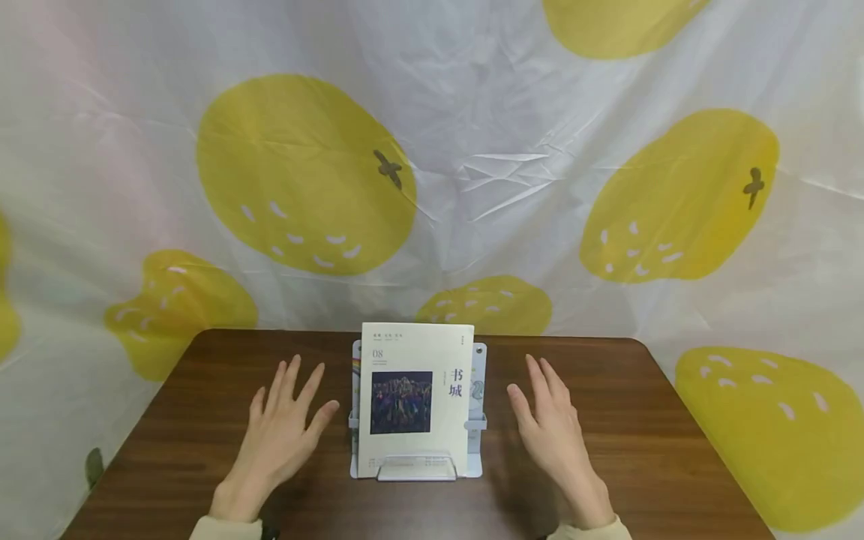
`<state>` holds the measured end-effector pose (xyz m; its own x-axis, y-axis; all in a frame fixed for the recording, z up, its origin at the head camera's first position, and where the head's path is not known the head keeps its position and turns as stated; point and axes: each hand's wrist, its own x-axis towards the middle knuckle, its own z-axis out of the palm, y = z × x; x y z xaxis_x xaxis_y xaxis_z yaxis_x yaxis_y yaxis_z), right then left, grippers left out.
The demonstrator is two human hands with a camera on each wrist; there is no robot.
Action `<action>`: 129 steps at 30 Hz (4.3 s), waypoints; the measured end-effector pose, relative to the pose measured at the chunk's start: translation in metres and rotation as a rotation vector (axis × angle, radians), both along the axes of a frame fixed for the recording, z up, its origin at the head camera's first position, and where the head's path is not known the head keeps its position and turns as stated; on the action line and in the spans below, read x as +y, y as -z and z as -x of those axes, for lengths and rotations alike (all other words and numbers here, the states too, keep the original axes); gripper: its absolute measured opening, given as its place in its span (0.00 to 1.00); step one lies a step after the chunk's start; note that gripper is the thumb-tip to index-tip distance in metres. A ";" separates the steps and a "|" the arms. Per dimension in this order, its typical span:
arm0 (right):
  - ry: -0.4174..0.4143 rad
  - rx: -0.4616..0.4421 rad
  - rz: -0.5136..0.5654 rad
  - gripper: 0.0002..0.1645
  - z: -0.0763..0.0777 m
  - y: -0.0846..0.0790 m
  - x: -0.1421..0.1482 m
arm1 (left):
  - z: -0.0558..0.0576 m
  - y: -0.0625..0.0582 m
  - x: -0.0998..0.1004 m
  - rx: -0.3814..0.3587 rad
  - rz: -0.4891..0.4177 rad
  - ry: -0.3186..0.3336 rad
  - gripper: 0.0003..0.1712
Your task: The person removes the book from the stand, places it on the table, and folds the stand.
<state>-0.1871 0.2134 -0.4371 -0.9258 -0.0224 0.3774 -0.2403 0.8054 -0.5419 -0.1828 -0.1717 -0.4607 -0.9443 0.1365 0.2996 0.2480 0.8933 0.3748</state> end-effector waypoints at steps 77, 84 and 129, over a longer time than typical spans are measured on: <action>0.181 0.007 0.473 0.08 0.027 0.020 -0.081 | 0.026 0.010 0.069 -0.002 -0.670 -0.019 0.12; 0.153 0.030 0.480 0.09 0.031 0.007 -0.080 | 0.032 -0.001 0.069 0.009 -0.689 0.010 0.12; -0.085 0.059 0.656 0.09 0.024 -0.099 -0.076 | 0.045 -0.086 0.061 0.238 -0.642 0.101 0.13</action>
